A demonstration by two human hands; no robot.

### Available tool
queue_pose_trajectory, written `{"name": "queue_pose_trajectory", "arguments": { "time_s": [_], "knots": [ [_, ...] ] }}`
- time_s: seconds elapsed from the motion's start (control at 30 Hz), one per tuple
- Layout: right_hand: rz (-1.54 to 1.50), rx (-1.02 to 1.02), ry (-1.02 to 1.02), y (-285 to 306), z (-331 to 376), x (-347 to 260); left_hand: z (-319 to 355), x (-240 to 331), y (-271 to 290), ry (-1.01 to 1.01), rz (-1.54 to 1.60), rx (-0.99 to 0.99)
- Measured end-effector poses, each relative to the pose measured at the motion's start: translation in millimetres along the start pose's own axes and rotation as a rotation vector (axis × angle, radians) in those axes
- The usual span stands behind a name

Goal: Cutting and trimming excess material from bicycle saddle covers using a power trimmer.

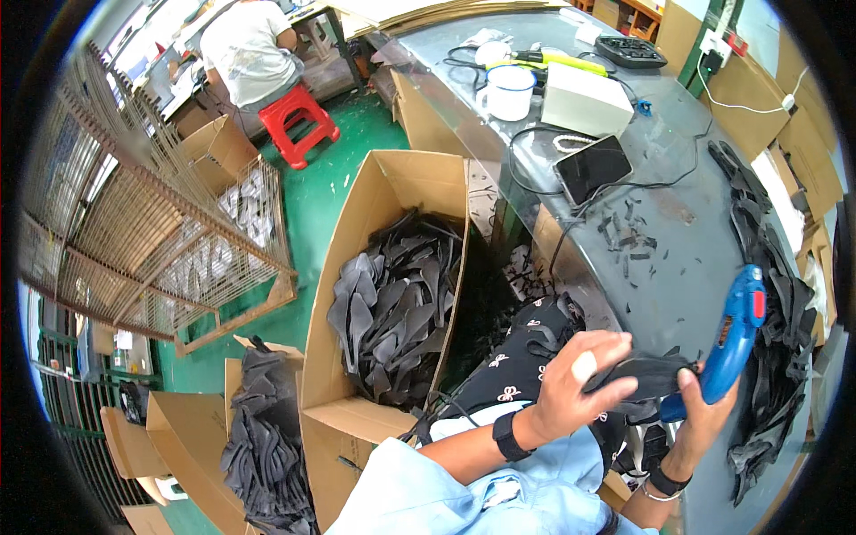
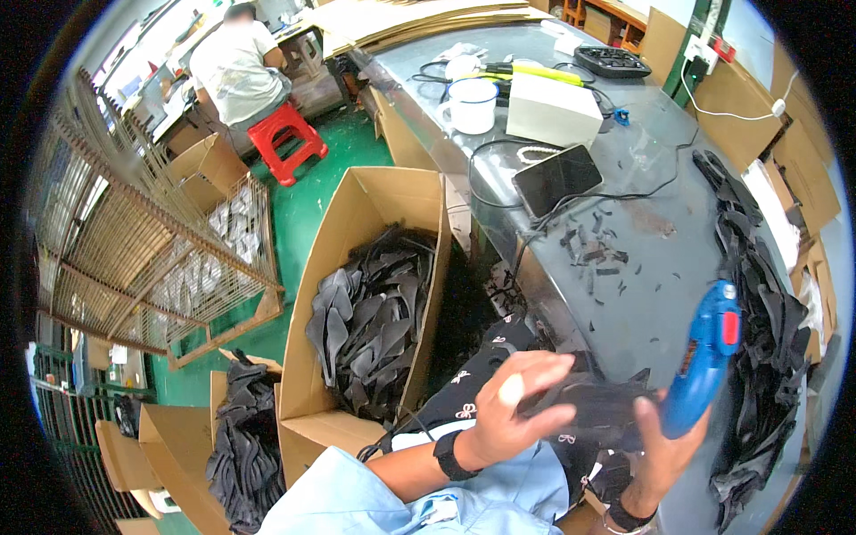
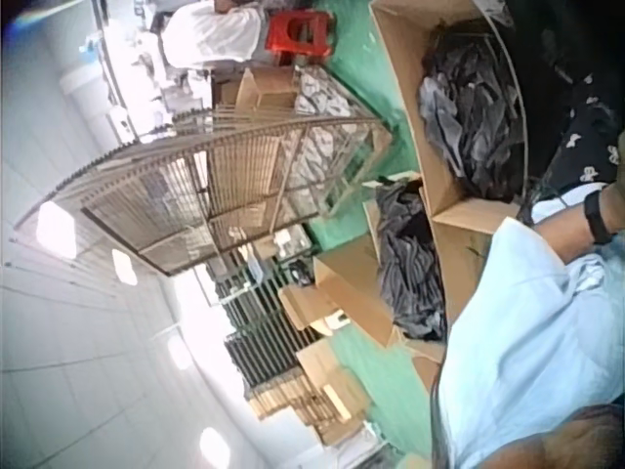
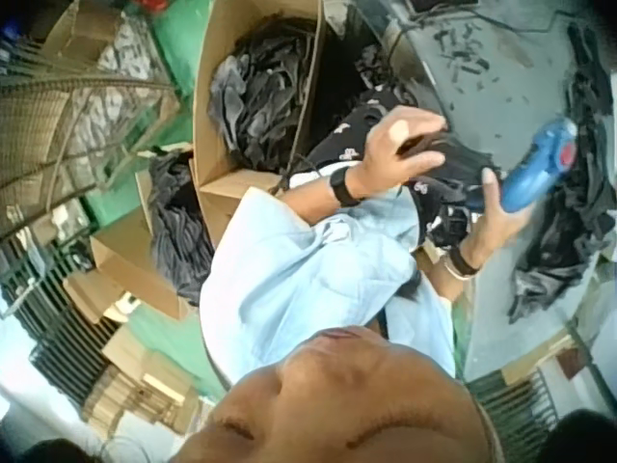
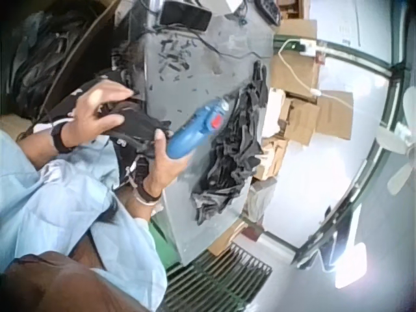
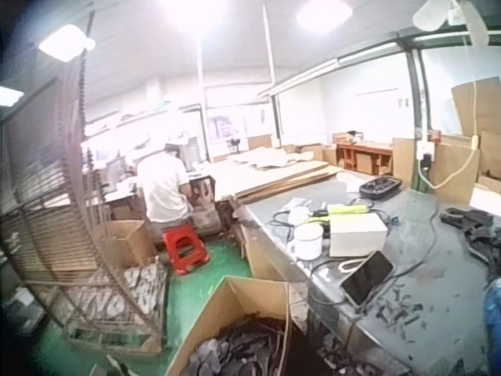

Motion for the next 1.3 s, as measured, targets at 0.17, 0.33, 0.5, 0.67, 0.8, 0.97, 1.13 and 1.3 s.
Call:
{"name": "queue_pose_trajectory", "arguments": {
  "time_s": [0.17,0.33,0.5,0.67,0.8,0.97,1.13,1.3],
  "knots": [
    [-0.263,0.206,-0.022,-1.3,3.8,-3.9,40.8,7.3,-47.9,0.542,0.531,-0.746],
    [-0.122,0.094,0.015,-6.2,15.0,-18.5,29.2,-11.9,-51.9,0.804,0.945,-0.284],
    [-0.048,-0.16,0.007,-39.0,25.0,-12.3,13.9,-37.8,-7.6,0.603,0.022,-0.162],
    [0.303,-0.271,0.442,-45.9,39.9,-34.0,-50.8,-7.4,-3.6,0.33,0.86,0.191],
    [0.297,-0.344,0.406,-48.7,49.0,-26.0,-50.6,-8.7,-6.6,0.236,0.864,0.238],
    [0.28,-0.358,0.378,-48.4,48.5,-33.2,-46.1,-8.3,-6.2,0.256,0.715,0.279],
    [0.298,-0.353,0.416,-46.8,47.0,-36.2,-47.8,-11.6,-2.2,0.091,0.689,0.144],
    [0.342,-0.371,0.465,-41.8,46.9,-27.0,-56.1,-3.3,8.0,0.175,0.656,0.011]
  ]
}}
Point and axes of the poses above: each hand's wrist, its own z-axis away from the middle knuckle, its own y-axis out of the back of the hand, x = y × z, the point moved 4 cm from there along -z, towards the middle knuckle, and after that the axes turned 1 degree about x, right-handed, at the moved point
